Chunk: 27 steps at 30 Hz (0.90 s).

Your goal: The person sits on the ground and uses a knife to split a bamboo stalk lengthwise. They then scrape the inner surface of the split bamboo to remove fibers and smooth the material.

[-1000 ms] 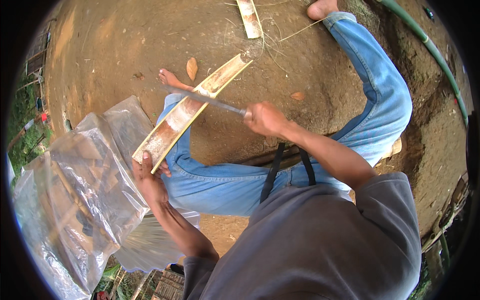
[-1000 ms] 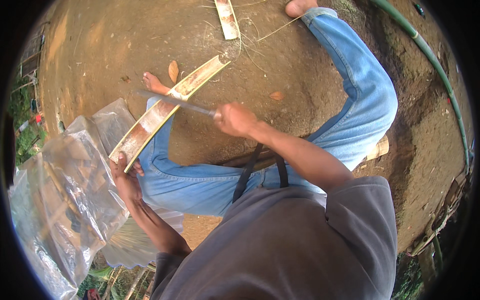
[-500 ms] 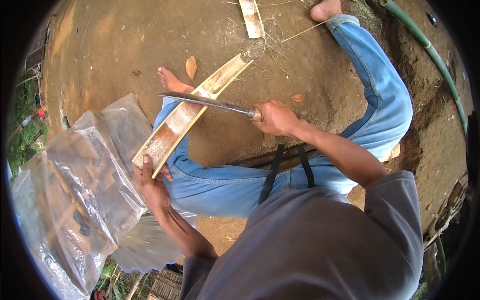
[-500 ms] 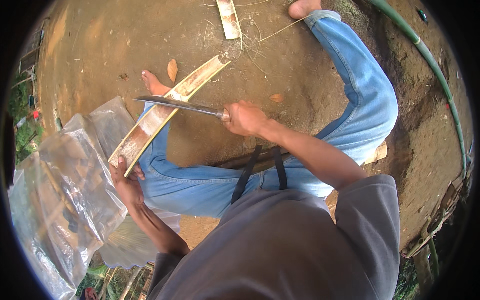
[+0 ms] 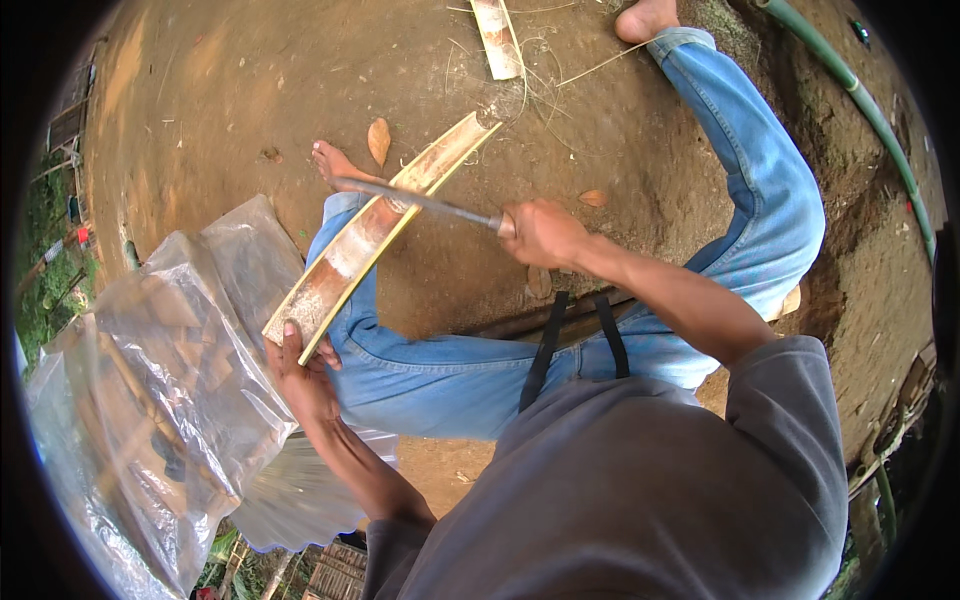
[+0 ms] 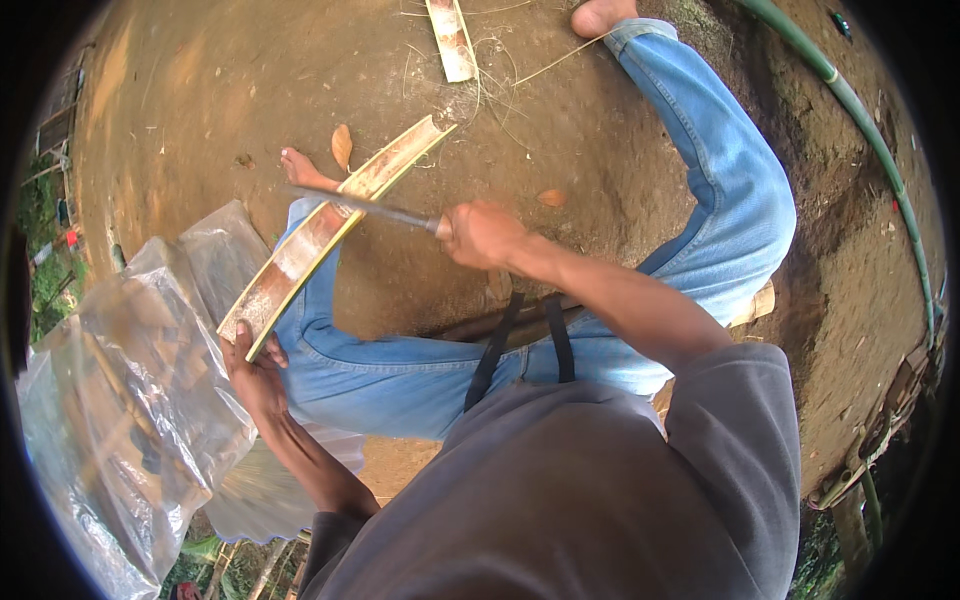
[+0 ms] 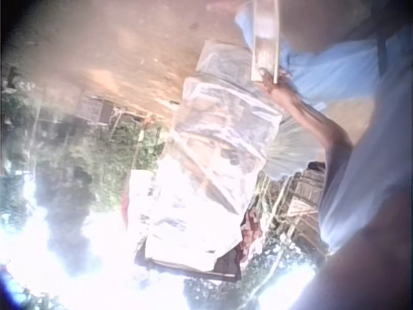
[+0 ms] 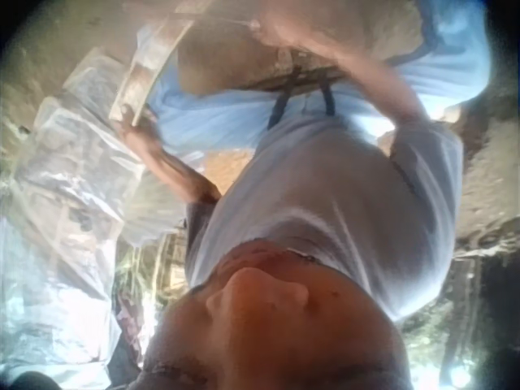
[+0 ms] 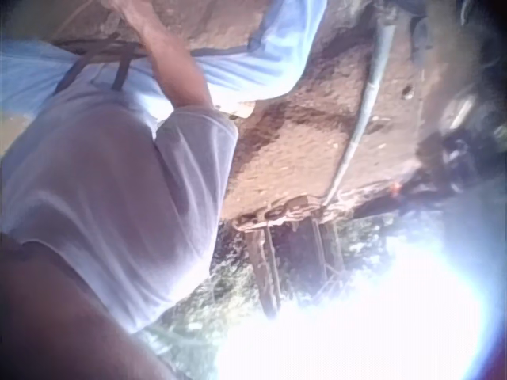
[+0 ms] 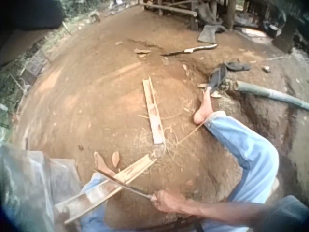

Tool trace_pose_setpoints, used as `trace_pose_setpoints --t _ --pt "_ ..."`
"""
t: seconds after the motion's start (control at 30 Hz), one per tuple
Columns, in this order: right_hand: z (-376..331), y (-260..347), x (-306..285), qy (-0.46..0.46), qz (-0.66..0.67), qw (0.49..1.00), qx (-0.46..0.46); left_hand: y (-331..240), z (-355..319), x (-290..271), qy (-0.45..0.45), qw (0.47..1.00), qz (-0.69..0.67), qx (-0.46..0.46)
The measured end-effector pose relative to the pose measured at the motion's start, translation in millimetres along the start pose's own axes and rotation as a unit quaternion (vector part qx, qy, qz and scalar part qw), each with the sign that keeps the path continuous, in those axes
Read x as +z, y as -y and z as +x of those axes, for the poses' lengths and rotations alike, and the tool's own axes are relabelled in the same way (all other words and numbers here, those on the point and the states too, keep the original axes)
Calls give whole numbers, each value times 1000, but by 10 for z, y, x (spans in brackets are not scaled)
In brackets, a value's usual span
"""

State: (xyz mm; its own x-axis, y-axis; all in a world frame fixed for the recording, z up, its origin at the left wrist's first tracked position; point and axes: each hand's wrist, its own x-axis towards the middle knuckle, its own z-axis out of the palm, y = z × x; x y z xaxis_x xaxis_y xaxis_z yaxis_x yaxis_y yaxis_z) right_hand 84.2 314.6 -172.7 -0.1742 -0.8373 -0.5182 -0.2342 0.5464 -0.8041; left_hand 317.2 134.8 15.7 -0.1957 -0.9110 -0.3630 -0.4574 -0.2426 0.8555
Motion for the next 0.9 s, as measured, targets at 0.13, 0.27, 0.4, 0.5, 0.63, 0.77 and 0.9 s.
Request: trace_pose_setpoints --t 0.13,0.27,0.4,0.5,0.63,0.77,0.9 --pt "178 -171 -7 -24 15 998 55 -10 -44 66 -4 1000 1 7" --pt "66 -98 -67 -50 -46 997 -22 23 -66 66 -15 1000 -10 6" --pt "83 -122 -76 1 -18 999 49 -9 -119 85 -9 1000 -13 8" --pt "125 -71 -170 -20 -48 997 52 -15 -64 104 -5 1000 -15 15" --pt "56 -89 -155 30 -23 996 78 -28 -83 117 -15 1000 -16 7" --pt "243 -253 -207 -16 -57 994 87 -63 -73 118 0 1000 -12 3" --pt "105 -221 -164 -4 -62 997 46 -42 -49 86 -15 1000 -17 4"
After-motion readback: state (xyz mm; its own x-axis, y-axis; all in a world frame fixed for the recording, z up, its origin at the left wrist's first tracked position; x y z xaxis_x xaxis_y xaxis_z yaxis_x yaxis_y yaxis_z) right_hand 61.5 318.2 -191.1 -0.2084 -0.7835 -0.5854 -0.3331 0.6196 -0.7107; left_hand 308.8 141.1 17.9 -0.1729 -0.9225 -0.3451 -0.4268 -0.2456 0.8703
